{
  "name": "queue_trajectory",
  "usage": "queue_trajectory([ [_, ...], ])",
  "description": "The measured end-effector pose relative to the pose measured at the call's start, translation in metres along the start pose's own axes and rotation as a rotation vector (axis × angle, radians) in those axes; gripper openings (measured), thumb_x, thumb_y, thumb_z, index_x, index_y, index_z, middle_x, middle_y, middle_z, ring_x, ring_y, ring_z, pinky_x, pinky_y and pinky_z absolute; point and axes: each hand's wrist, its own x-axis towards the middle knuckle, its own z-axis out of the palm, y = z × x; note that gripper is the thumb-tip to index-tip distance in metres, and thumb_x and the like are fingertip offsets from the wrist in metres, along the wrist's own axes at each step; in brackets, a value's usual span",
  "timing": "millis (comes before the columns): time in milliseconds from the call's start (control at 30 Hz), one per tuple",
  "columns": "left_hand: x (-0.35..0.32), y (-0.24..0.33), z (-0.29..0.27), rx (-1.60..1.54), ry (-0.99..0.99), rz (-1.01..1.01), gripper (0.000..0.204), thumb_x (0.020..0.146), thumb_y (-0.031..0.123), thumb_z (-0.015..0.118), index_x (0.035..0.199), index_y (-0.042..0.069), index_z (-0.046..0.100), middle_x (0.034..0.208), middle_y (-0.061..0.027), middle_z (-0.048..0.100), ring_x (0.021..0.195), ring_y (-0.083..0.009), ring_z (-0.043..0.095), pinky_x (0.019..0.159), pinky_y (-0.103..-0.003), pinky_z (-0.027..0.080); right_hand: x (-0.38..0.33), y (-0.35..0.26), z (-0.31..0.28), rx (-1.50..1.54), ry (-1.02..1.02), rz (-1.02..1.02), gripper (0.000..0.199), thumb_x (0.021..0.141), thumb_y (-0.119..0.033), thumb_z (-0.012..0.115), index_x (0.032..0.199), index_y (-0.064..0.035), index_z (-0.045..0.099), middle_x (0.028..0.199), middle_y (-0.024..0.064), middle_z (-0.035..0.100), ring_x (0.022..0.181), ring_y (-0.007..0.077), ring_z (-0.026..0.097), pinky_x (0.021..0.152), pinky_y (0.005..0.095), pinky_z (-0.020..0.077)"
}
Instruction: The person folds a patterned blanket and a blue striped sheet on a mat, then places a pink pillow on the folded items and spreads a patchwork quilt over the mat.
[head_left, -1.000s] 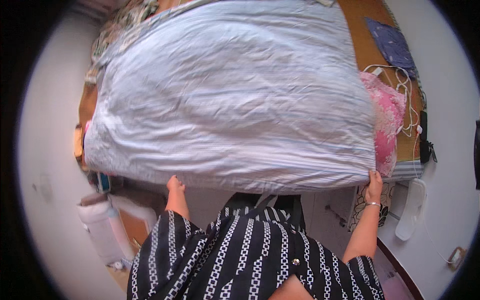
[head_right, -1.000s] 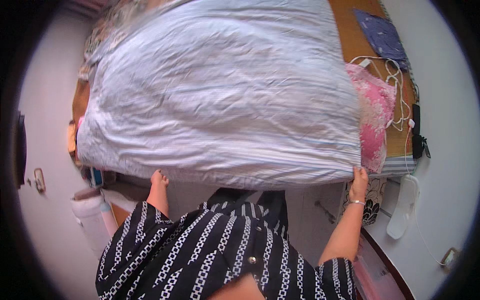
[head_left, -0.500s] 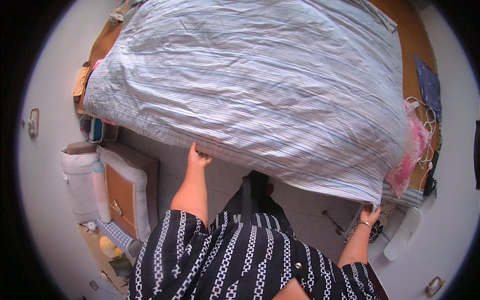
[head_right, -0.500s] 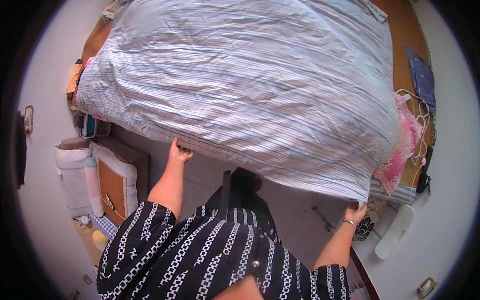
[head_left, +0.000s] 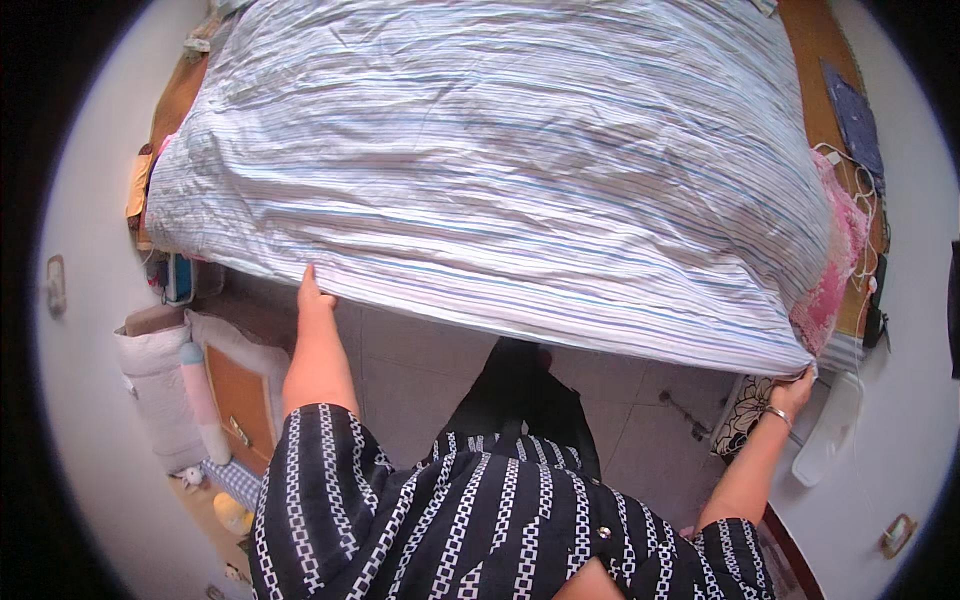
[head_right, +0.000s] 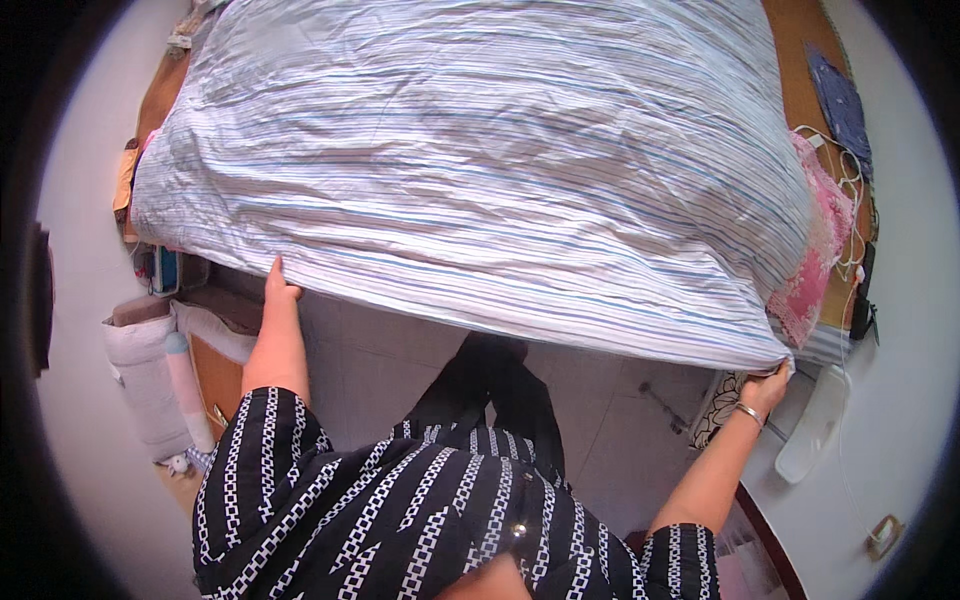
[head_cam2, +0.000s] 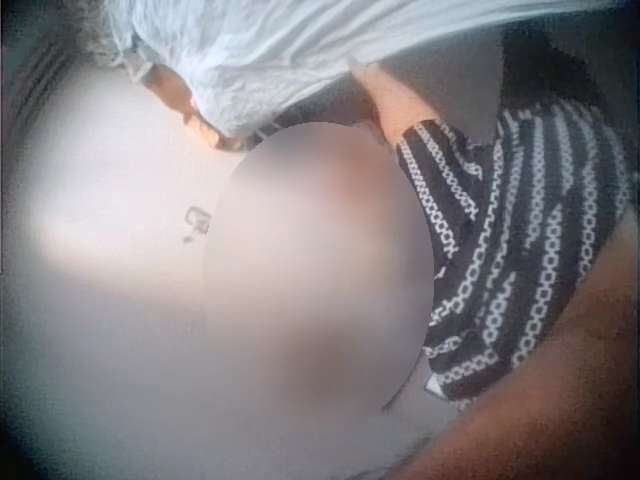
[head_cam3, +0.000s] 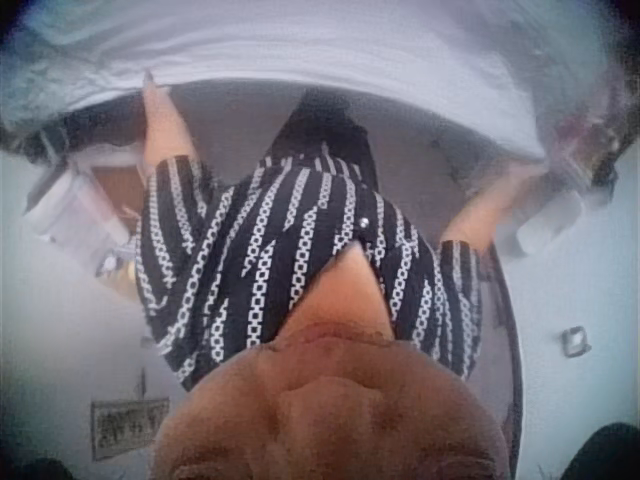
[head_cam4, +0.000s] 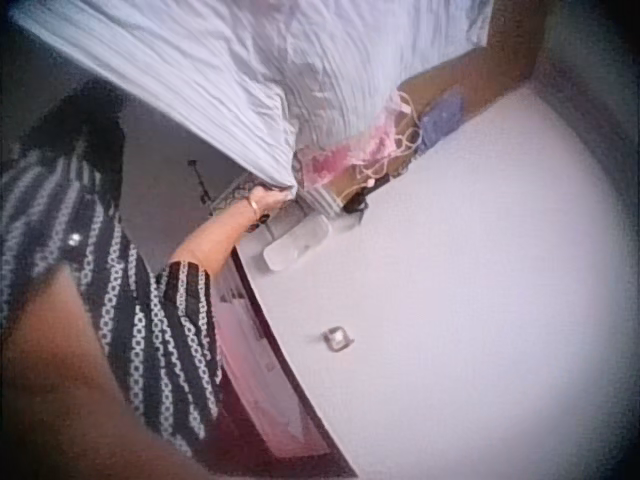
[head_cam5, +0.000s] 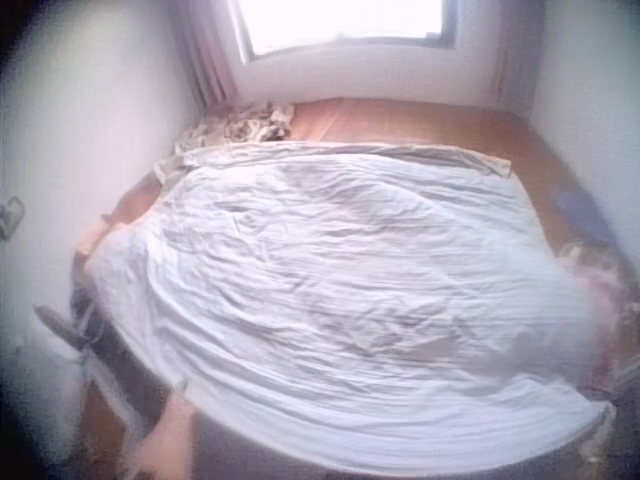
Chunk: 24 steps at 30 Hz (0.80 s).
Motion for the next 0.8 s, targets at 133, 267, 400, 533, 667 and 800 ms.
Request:
queue_trajectory([
  [133, 0.008, 0.067, -0.002, 0.069, 0.016, 0.182, 0.038, 0.081, 0.024, 0.058, 0.110, 0.000, 0.050, 0.107, -0.0136, 0.054, 0.095, -0.0299, 0.055, 0.080, -0.045, 0.047, -0.026, -0.038, 0.032, -0.165, 0.070, -0.276, 0.034, 0.087, -0.024, 0.048, 0.107, 0.0033, 0.052, 0.105, 0.0091, 0.055, 0.094, 0.0211, 0.053, 0.083, 0.0327, 0.0421],
  [267, -0.056, 0.132, 0.014, 0.078, -0.038, 0.398, 0.043, 0.079, 0.023, 0.058, 0.111, -0.004, 0.047, 0.107, -0.0154, 0.053, 0.093, -0.0294, 0.055, 0.078, -0.043, 0.047, -0.039, -0.072, 0.035, -0.038, 0.014, -0.313, 0.035, 0.088, -0.026, 0.046, 0.105, 0.0038, 0.053, 0.105, 0.0096, 0.055, 0.093, 0.0217, 0.053, 0.081, 0.0329, 0.0425],
  [400, -0.130, 0.168, -0.010, 0.000, -0.064, 0.559, 0.042, 0.077, 0.024, 0.059, 0.105, -0.005, 0.051, 0.102, -0.0152, 0.055, 0.087, -0.0278, 0.056, 0.074, -0.039, 0.047, -0.094, -0.104, 0.033, 0.103, 0.034, -0.355, 0.038, 0.088, -0.028, 0.043, 0.106, 0.0052, 0.052, 0.105, 0.0116, 0.055, 0.095, 0.0235, 0.054, 0.081, 0.0332, 0.0434],
  [533, -0.142, 0.196, -0.058, -0.061, -0.078, 0.706, 0.042, 0.075, 0.027, 0.061, 0.103, -0.004, 0.055, 0.099, -0.0148, 0.056, 0.085, -0.0270, 0.055, 0.073, -0.039, 0.046, -0.123, -0.128, -0.005, 0.210, 0.007, -0.380, 0.039, 0.089, -0.026, 0.042, 0.109, 0.0062, 0.051, 0.108, 0.0129, 0.054, 0.097, 0.0243, 0.053, 0.083, 0.0340, 0.0430],
  [667, -0.199, 0.203, -0.101, 0.167, 0.066, 0.752, 0.047, 0.077, 0.033, 0.056, 0.107, -0.004, 0.055, 0.101, -0.0141, 0.057, 0.089, -0.0240, 0.054, 0.077, -0.035, 0.044, -0.185, -0.152, -0.048, 0.248, 0.025, -0.477, 0.039, 0.090, -0.026, 0.041, 0.109, 0.0057, 0.050, 0.108, 0.0133, 0.054, 0.097, 0.0243, 0.053, 0.084, 0.0343, 0.0424],
  [800, -0.190, 0.234, -0.180, 0.162, -0.009, 0.847, 0.050, 0.079, 0.036, 0.050, 0.106, -0.006, 0.054, 0.104, -0.0154, 0.055, 0.089, -0.0247, 0.054, 0.081, -0.033, 0.043, -0.226, -0.157, -0.103, 0.298, 0.005, -0.444, 0.039, 0.090, -0.027, 0.040, 0.109, 0.0052, 0.050, 0.107, 0.0136, 0.054, 0.097, 0.0243, 0.053, 0.085, 0.0344, 0.0420],
])
